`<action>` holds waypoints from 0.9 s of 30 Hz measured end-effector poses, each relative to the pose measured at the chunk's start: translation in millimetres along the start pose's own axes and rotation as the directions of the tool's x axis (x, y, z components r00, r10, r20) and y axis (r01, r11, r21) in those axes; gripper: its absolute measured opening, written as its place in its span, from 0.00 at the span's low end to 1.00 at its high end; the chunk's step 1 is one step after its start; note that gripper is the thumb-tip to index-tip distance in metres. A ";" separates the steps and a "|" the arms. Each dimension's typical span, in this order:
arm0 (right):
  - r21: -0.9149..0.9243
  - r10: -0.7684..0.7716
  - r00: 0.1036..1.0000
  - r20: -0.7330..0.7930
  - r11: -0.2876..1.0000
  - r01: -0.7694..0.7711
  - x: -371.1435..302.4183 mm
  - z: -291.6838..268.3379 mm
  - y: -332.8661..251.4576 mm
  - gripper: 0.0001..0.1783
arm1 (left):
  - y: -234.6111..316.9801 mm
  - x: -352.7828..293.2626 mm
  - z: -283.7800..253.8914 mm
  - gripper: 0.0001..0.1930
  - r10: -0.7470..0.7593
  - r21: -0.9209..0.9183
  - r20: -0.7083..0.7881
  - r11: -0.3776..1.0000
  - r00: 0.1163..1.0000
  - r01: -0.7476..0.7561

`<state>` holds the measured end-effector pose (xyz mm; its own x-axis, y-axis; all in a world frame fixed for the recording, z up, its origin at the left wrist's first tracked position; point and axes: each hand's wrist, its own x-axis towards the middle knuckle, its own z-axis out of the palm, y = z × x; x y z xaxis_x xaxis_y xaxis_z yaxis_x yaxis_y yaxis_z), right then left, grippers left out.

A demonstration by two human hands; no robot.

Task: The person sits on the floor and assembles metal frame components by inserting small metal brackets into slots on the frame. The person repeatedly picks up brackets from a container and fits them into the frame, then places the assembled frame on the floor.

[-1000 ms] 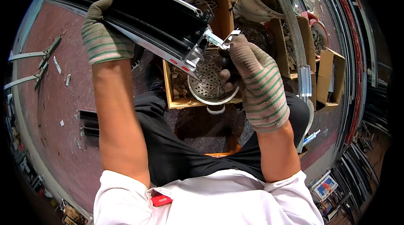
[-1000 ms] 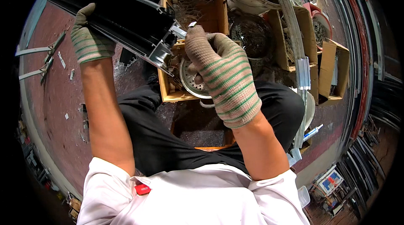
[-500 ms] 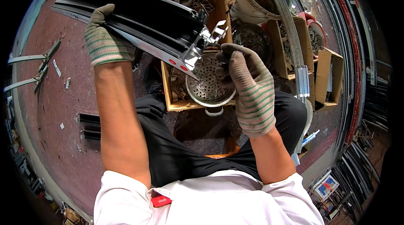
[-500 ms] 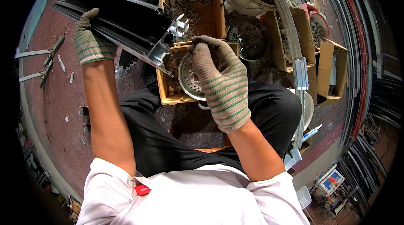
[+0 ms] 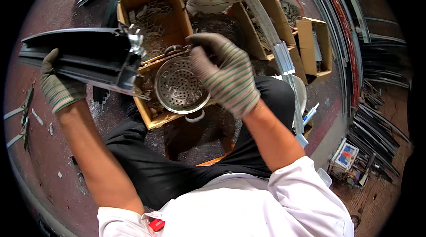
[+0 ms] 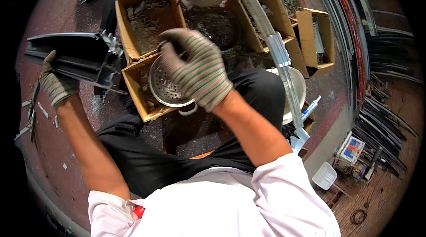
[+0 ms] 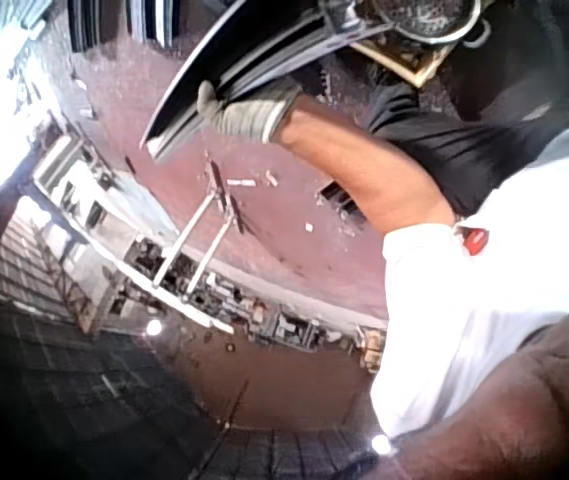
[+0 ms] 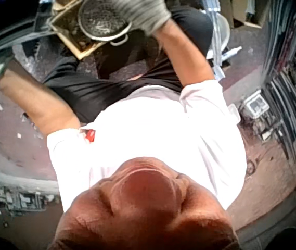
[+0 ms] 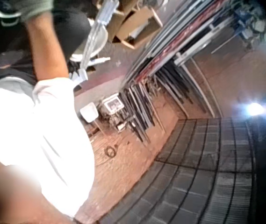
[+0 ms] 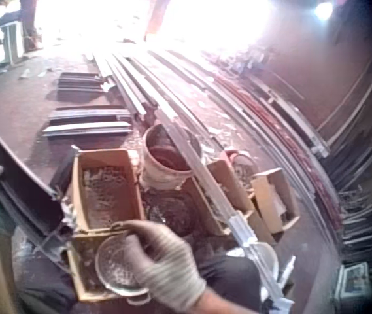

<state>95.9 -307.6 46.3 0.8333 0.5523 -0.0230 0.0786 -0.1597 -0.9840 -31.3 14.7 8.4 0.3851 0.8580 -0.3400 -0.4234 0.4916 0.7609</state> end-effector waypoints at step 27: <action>-0.923 -0.096 0.968 -0.233 -0.292 -0.252 46.0 -248.5 147.6 0.28 | -12.5 6.4 -0.7 0.13 0.019 0.094 -0.079 0.996 0.997 -0.012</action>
<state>281.7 -509.1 -56.1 0.9265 0.3588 0.1136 0.2723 -0.8474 0.4559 -24.1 14.1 -3.6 0.3107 0.8763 -0.3681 -0.3491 0.4655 0.8133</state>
